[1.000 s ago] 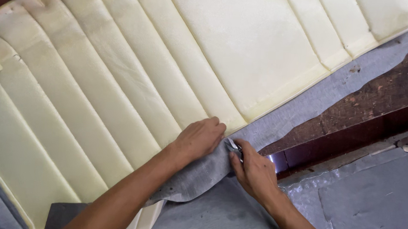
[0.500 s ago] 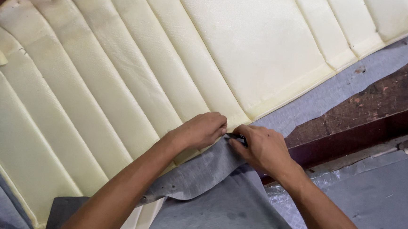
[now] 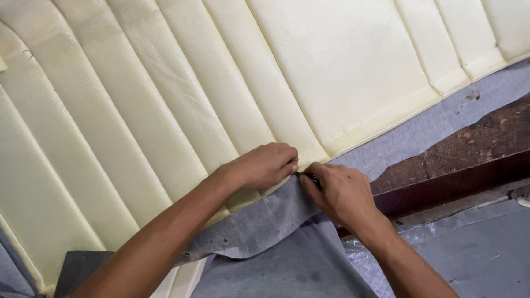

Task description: The person uses a utility knife to cut a yellow foam pad along the edge of a gray fabric template. The foam is trimmed to match the template's shape, and the cut piece is separated from the main block.

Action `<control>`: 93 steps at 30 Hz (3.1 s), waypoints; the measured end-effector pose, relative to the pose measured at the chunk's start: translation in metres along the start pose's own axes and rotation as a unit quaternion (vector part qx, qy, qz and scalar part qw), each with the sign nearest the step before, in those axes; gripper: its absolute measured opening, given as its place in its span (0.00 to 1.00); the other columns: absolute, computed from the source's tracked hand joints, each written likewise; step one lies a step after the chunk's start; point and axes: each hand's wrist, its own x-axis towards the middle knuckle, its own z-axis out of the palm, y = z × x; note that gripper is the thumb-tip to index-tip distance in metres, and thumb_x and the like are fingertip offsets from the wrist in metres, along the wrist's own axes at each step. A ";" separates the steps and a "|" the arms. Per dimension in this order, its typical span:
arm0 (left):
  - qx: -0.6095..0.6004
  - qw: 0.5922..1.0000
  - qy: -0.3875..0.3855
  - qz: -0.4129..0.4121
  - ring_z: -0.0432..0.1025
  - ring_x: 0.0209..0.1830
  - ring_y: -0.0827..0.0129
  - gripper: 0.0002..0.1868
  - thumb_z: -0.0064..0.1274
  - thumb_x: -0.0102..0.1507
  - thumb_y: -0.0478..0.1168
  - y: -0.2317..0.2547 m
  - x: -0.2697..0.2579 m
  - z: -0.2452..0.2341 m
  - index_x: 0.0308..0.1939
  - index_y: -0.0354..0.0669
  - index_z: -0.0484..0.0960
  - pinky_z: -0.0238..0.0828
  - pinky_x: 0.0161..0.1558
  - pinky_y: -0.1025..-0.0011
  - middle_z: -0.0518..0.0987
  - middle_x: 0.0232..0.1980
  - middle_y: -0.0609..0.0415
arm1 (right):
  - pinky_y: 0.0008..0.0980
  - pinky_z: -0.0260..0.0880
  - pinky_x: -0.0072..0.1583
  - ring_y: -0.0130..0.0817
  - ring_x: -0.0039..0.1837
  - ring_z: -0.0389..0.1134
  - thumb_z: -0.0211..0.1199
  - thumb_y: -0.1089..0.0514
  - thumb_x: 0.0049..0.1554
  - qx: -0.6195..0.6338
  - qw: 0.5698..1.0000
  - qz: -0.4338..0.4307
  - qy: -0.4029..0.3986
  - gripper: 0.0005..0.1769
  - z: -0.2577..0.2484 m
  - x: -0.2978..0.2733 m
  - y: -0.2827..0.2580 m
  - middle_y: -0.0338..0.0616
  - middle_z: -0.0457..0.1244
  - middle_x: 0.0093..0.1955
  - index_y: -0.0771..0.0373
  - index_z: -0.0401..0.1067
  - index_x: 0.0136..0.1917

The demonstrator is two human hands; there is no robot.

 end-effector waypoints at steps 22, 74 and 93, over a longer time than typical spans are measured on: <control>0.163 0.958 0.231 0.054 0.77 0.46 0.52 0.07 0.51 0.65 0.38 0.036 0.038 0.042 0.40 0.37 0.79 0.76 0.47 0.57 0.79 0.43 0.44 | 0.46 0.73 0.45 0.50 0.45 0.74 0.52 0.47 0.64 -0.075 0.997 -0.031 -0.016 0.17 -0.054 0.000 0.062 0.48 0.71 0.46 0.59 0.73 0.56; -0.069 0.976 0.204 -0.006 0.77 0.38 0.53 0.08 0.55 0.62 0.40 0.007 -0.121 0.008 0.36 0.37 0.80 0.73 0.43 0.58 0.79 0.38 0.45 | 0.47 0.71 0.43 0.49 0.40 0.73 0.65 0.50 0.54 0.021 0.998 0.066 -0.007 0.13 0.008 -0.036 -0.096 0.48 0.71 0.38 0.62 0.75 0.44; -0.043 0.978 0.202 0.008 0.77 0.38 0.51 0.09 0.55 0.64 0.41 0.012 -0.124 0.009 0.37 0.37 0.80 0.73 0.42 0.56 0.79 0.38 0.44 | 0.48 0.71 0.41 0.53 0.39 0.72 0.63 0.48 0.58 -0.016 0.991 0.122 0.048 0.14 0.021 -0.051 -0.115 0.49 0.69 0.38 0.62 0.74 0.45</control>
